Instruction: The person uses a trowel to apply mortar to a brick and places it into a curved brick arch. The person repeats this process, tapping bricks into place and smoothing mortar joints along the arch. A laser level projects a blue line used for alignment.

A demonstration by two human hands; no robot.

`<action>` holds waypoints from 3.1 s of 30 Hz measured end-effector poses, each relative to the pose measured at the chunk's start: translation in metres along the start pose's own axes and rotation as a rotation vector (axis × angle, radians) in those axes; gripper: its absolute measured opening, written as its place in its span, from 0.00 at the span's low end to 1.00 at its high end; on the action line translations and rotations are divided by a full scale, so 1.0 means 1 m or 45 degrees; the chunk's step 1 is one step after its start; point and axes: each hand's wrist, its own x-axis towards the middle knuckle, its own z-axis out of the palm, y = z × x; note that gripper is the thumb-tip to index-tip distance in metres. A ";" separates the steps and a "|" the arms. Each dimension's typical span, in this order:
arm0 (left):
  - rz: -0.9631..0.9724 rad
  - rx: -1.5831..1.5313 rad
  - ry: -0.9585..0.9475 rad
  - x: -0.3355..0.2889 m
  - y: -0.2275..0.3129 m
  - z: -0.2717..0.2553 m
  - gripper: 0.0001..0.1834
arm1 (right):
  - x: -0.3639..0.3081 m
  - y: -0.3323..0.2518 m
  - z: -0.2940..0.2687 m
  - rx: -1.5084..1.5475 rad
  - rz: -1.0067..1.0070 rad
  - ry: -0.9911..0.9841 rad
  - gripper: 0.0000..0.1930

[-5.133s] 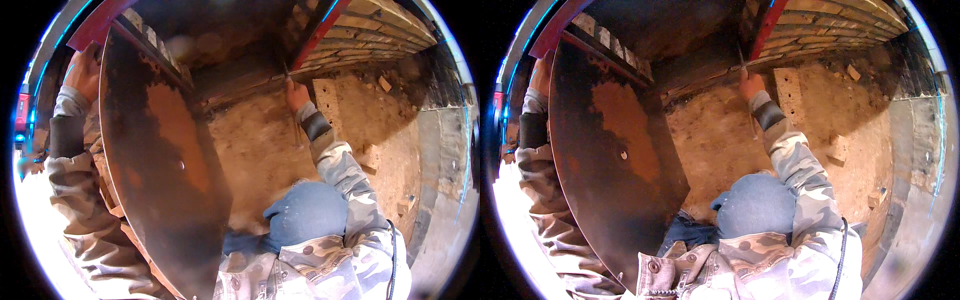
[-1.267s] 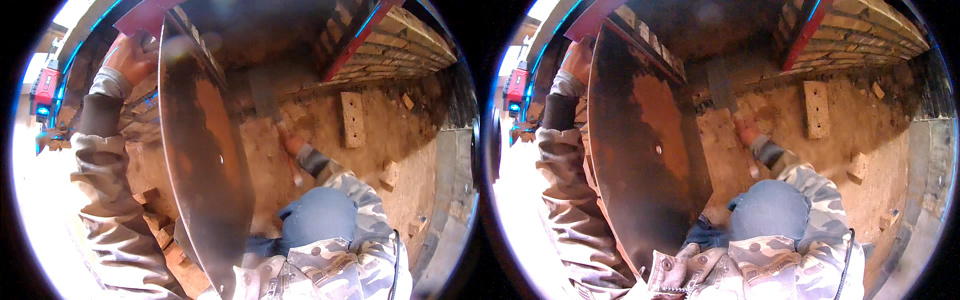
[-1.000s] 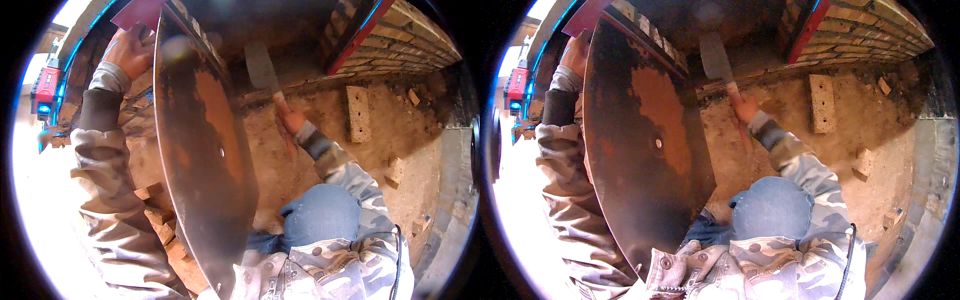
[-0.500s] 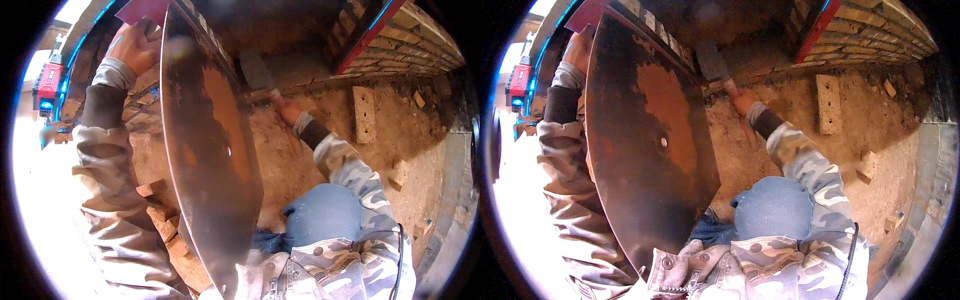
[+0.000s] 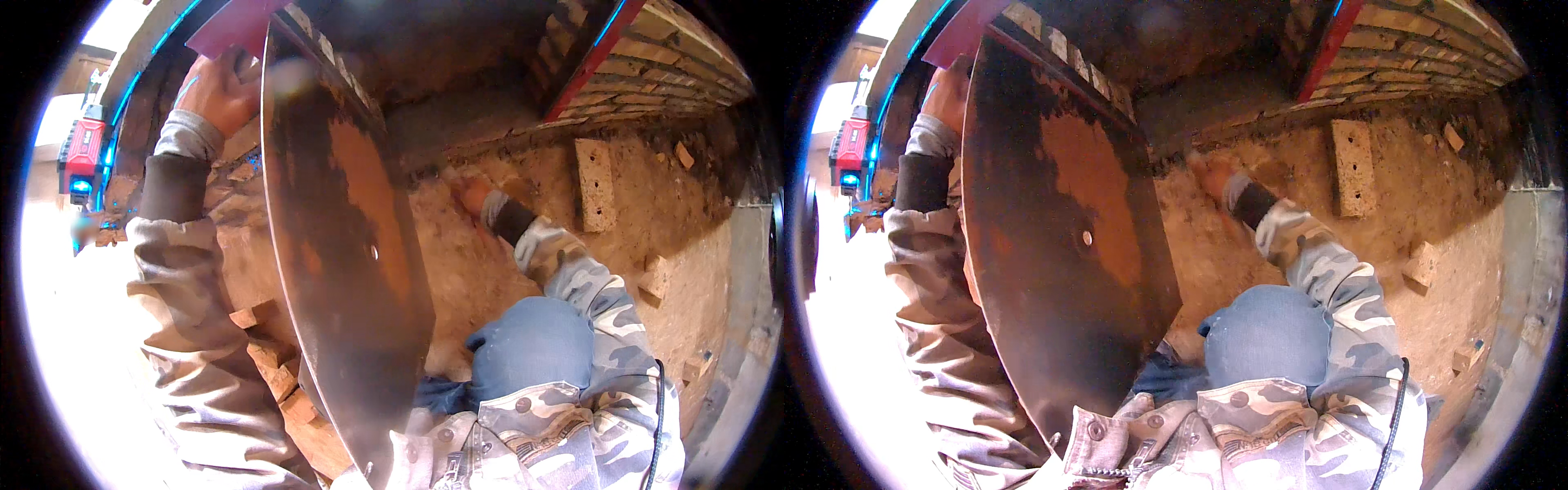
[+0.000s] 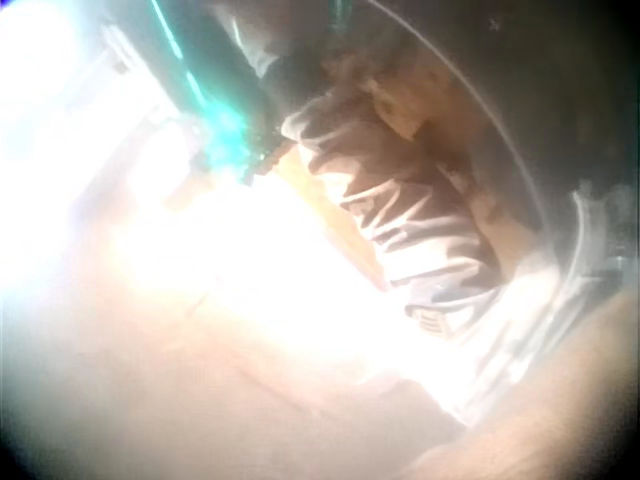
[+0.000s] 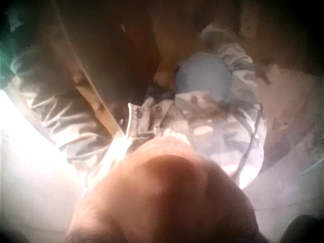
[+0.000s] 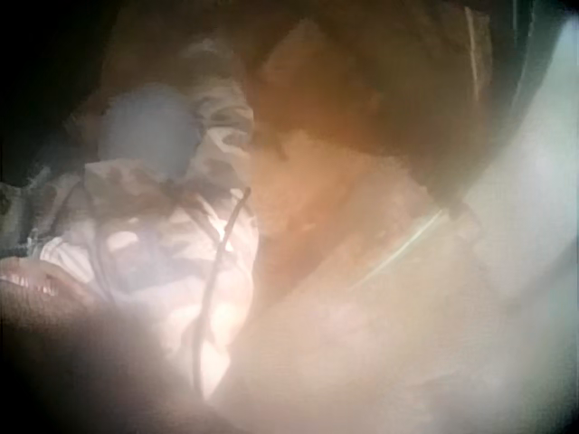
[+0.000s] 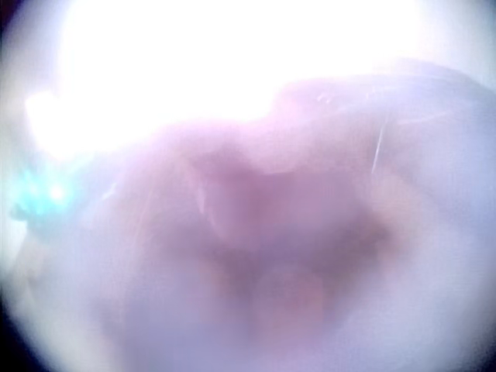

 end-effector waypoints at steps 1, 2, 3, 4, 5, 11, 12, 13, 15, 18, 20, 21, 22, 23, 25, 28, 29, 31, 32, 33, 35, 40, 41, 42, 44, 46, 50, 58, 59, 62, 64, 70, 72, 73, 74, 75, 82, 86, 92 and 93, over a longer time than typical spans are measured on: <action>0.093 -0.029 0.022 0.000 -0.001 0.000 0.21 | -0.014 0.008 0.001 -0.055 0.020 0.001 0.28; 0.135 -0.033 0.090 0.002 -0.004 0.000 0.21 | -0.023 0.014 -0.001 -0.055 0.087 -0.068 0.27; 0.198 -0.052 0.176 0.000 -0.005 0.001 0.21 | -0.031 0.021 -0.003 0.115 0.186 -0.168 0.26; 0.204 -0.052 0.179 0.003 -0.008 0.002 0.21 | -0.038 0.025 -0.004 0.168 0.153 -0.233 0.26; 0.166 -0.046 0.159 0.004 -0.010 0.004 0.21 | -0.037 0.025 -0.005 0.065 -0.027 -0.218 0.26; 0.278 -0.099 0.173 0.004 -0.012 0.012 0.22 | -0.020 0.036 -0.031 0.142 0.096 0.184 0.28; 0.276 -0.128 0.149 0.004 -0.012 0.011 0.22 | -0.018 0.045 -0.048 0.115 0.085 0.167 0.28; 0.309 0.120 0.102 0.003 -0.011 0.011 0.21 | -0.019 0.058 -0.065 -0.060 0.228 0.206 0.29; 0.288 0.037 0.099 0.002 -0.011 0.011 0.20 | -0.023 0.089 -0.102 -0.163 0.328 0.282 0.28; 0.290 0.005 0.265 0.002 -0.012 0.012 0.21 | -0.026 0.123 -0.132 -0.167 0.450 0.354 0.27; 0.274 -0.016 0.266 0.002 -0.013 0.014 0.23 | -0.025 0.126 -0.115 -0.030 0.470 0.347 0.27; 0.256 -0.042 0.182 0.004 -0.013 0.014 0.24 | -0.025 0.121 -0.095 0.057 0.468 0.310 0.27; 0.280 -0.038 0.190 0.003 -0.013 0.015 0.23 | -0.022 0.112 -0.071 0.179 0.482 0.237 0.26; 0.280 -0.039 0.207 0.004 -0.013 0.015 0.21 | -0.019 0.100 -0.046 0.298 0.502 0.164 0.26; 0.308 -0.047 0.253 0.004 -0.012 0.015 0.20 | -0.026 0.079 0.008 0.019 0.107 -0.052 0.25; 0.344 -0.041 0.318 0.004 -0.009 0.012 0.20 | -0.025 0.069 0.018 -0.152 -0.246 -0.102 0.26; 0.311 -0.021 0.273 0.004 -0.009 0.012 0.20 | -0.027 0.074 0.004 -0.151 -0.431 -0.050 0.26; 0.320 -0.039 0.223 0.004 -0.010 0.011 0.19 | -0.027 0.091 -0.030 -0.420 -0.439 0.157 0.27; 0.346 -0.075 0.226 0.004 -0.011 0.012 0.18 | -0.028 0.102 -0.052 -0.414 -0.142 0.196 0.27; 0.315 -0.089 0.211 0.003 -0.012 0.013 0.19 | -0.029 0.113 -0.078 -0.439 0.093 0.154 0.27; 0.325 -0.114 0.219 0.003 -0.016 0.017 0.20 | -0.032 0.126 -0.106 -0.684 0.202 0.237 0.25; 0.434 -0.121 0.312 0.007 -0.022 0.023 0.22 | -0.050 0.077 -0.045 -0.114 0.409 0.176 0.22; 0.492 -0.054 0.353 0.007 -0.022 0.023 0.20 | -0.055 0.061 -0.025 -0.207 0.318 0.132 0.23; 0.448 -0.065 0.341 0.006 -0.021 0.022 0.21 | -0.058 0.049 -0.018 -0.255 0.297 0.075 0.24; 0.420 -0.057 0.354 0.005 -0.019 0.020 0.22 | -0.065 0.039 -0.023 -0.223 0.479 -0.023 0.26; 0.450 -0.084 0.330 0.007 -0.017 0.019 0.22 | -0.070 0.052 -0.055 -0.091 0.582 -0.076 0.29; 0.388 -0.056 0.331 0.004 -0.015 0.018 0.23 | -0.059 0.102 -0.109 -0.309 0.494 0.430 0.34; 0.414 -0.158 0.296 0.003 -0.015 0.018 0.24 | -0.001 0.066 -0.159 -0.399 0.314 0.307 0.34; 0.407 -0.188 0.287 0.002 -0.015 0.016 0.24 | 0.002 0.066 -0.154 -0.428 0.413 0.234 0.35; 0.260 -0.121 0.194 0.002 -0.014 0.016 0.23 | 0.002 0.085 -0.143 -0.540 0.404 0.504 0.39; 0.276 -0.070 0.224 0.002 -0.015 0.015 0.24 | -0.018 0.110 -0.143 -0.569 0.446 0.402 0.37; 0.324 -0.107 0.251 0.005 -0.021 0.020 0.27 | -0.077 0.132 -0.144 -0.380 0.615 0.330 0.49; 0.211 -0.097 0.235 0.005 -0.022 0.020 0.25 | -0.081 0.127 -0.148 -0.311 0.426 0.371 0.36; 0.250 -0.134 0.295 0.005 -0.022 0.021 0.24 | -0.076 0.126 -0.148 -0.248 0.391 0.334 0.29; 0.282 -0.064 0.276 0.004 -0.022 0.020 0.24 | -0.066 0.128 -0.146 -0.217 0.400 0.355 0.29; 0.313 0.015 0.305 0.005 -0.022 0.019 0.23 | -0.045 0.129 -0.144 -0.178 0.413 0.389 0.28; 0.410 -0.013 0.302 0.005 -0.022 0.016 0.22 | 0.066 0.132 0.020 -0.519 0.319 0.287 0.32; 0.424 0.015 0.340 0.005 -0.019 0.015 0.22 | 0.032 0.061 0.062 -0.606 -0.087 0.222 0.32; 0.250 -0.159 0.186 0.000 -0.009 0.008 0.24 | 0.001 0.035 -0.048 -0.917 0.100 -0.060 0.40; 0.297 -0.124 0.194 0.000 -0.008 0.008 0.22 | -0.001 0.049 -0.065 -0.629 0.277 0.219 0.40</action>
